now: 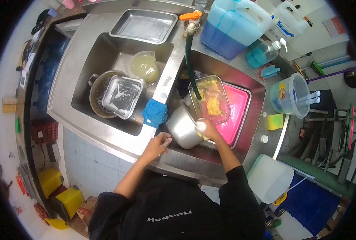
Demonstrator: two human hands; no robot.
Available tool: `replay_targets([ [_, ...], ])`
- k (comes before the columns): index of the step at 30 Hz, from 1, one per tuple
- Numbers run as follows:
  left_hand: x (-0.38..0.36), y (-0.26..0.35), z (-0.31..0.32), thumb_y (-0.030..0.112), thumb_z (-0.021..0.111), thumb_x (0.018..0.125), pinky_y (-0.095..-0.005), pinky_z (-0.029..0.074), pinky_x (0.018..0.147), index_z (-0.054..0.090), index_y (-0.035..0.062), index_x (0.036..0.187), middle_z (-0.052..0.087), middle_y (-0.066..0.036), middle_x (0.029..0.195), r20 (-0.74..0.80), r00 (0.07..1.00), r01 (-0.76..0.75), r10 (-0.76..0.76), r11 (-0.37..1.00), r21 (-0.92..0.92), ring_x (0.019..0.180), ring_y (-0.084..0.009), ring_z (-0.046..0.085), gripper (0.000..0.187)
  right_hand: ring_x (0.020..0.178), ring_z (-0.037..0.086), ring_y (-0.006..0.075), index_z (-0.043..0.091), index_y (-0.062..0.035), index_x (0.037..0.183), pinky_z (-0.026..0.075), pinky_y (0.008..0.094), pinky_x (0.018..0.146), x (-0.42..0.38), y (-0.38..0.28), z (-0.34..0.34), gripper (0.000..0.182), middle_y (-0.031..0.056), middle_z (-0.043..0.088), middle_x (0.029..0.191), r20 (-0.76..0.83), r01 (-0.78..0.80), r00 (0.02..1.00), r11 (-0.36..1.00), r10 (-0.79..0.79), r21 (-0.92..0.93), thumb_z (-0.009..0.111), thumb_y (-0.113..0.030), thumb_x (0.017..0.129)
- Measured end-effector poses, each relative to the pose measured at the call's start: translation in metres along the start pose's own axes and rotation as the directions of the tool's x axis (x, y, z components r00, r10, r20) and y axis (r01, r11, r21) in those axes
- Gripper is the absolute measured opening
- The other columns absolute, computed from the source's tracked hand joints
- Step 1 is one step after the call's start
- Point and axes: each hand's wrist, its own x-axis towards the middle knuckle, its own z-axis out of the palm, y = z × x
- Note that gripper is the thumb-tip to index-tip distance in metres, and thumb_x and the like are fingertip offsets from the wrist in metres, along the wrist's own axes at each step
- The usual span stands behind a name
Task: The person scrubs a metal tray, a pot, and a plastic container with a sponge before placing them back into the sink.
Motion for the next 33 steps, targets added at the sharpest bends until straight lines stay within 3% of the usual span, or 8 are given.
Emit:
replay_targets([
  [7,0.001,-0.009,0.010,0.025,0.054,0.088,-0.0230,0.045,0.049,0.047,0.0020,0.111,0.059,-0.008,0.085,0.069,0.996,0.064,-0.062,0.997,-0.035,0.059,-0.0115,0.059,0.034,0.058,0.055,0.0098,0.059,0.0001,0.090,0.045,0.0239,0.049,-0.042,-0.014,-0.060,0.019,0.0020,0.058,0.070,-0.136,-0.115,0.977,0.941,0.165,0.318,0.063,-0.012,0.076],
  [9,-0.001,-0.005,0.013,0.027,0.053,0.089,-0.0231,0.045,0.049,0.045,0.0023,0.112,0.058,-0.008,0.086,0.117,0.990,0.080,-0.075,0.996,-0.039,0.060,-0.0114,0.059,0.035,0.060,0.055,0.0100,0.058,0.0002,0.092,0.045,0.0232,0.050,-0.058,-0.015,-0.090,0.022,0.0026,0.058,0.071,0.080,-0.267,0.961,0.825,0.263,0.498,0.062,-0.014,0.076],
  [14,0.000,-0.019,0.028,0.030,0.053,0.089,-0.0234,0.045,0.051,0.046,0.0030,0.112,0.057,-0.006,0.089,0.196,0.980,0.041,-0.031,0.998,-0.045,0.061,-0.0104,0.058,0.036,0.058,0.060,0.0167,0.056,0.0006,0.092,0.049,0.0270,0.050,-0.116,0.056,-0.119,0.023,0.0067,0.060,0.072,-0.159,-0.031,0.899,0.421,0.409,0.907,0.056,-0.015,0.075],
  [23,0.001,-0.018,0.032,0.036,0.049,0.090,-0.0259,0.048,0.056,0.046,0.0037,0.111,0.057,-0.006,0.094,0.322,0.945,0.137,-0.055,0.961,-0.238,0.066,-0.0117,0.058,0.039,0.065,0.063,0.0258,0.057,0.0067,0.092,0.055,0.0334,0.057,-0.156,0.013,-0.172,0.028,0.0148,0.062,0.077,-0.415,0.282,0.855,0.394,0.310,0.875,0.053,-0.014,0.074],
  [26,0.005,-0.009,0.032,0.043,0.047,0.089,-0.0305,0.052,0.063,0.039,0.0037,0.118,0.054,-0.010,0.103,0.352,0.935,0.203,-0.048,0.887,-0.415,0.074,-0.0162,0.059,0.050,0.060,0.060,0.0186,0.057,0.0037,0.091,0.050,0.0296,0.052,-0.153,0.025,-0.199,0.025,0.0111,0.061,0.075,-0.114,0.007,0.961,0.389,0.251,0.921,0.057,-0.015,0.075],
  [29,0.006,0.006,0.039,0.055,0.045,0.085,-0.0387,0.052,0.073,0.026,0.0034,0.128,0.046,-0.017,0.114,0.356,0.932,0.288,-0.076,0.752,-0.593,0.090,-0.0264,0.057,0.070,0.040,0.047,0.0076,0.056,-0.0071,0.065,0.037,0.0231,0.037,-0.117,-0.088,-0.166,0.018,-0.0008,0.052,0.052,-0.147,-0.182,0.964,0.954,0.221,0.237,0.069,-0.017,0.073],
  [31,0.011,0.013,0.047,0.063,0.044,0.080,-0.0452,0.049,0.080,0.015,0.0041,0.134,0.036,-0.021,0.123,0.402,0.912,0.353,-0.079,0.651,-0.672,0.103,-0.0354,0.050,0.085,0.047,0.051,0.0116,0.053,-0.0054,0.064,0.042,0.0261,0.044,-0.088,-0.147,-0.136,0.026,0.0042,0.053,0.055,0.068,-0.276,0.952,0.932,0.299,-0.234,0.065,-0.025,0.076],
  [33,0.030,0.010,0.059,0.071,0.042,0.075,-0.0518,0.044,0.087,0.003,0.0059,0.139,0.023,-0.026,0.134,0.493,0.869,0.435,-0.047,0.548,-0.715,0.117,-0.0452,0.037,0.099,0.068,0.060,0.0325,0.058,-0.0041,0.073,0.047,0.0397,0.063,-0.052,-0.128,-0.105,0.021,0.0193,0.058,0.070,0.306,0.165,0.952,0.806,0.021,-0.568,0.062,-0.025,0.072],
])
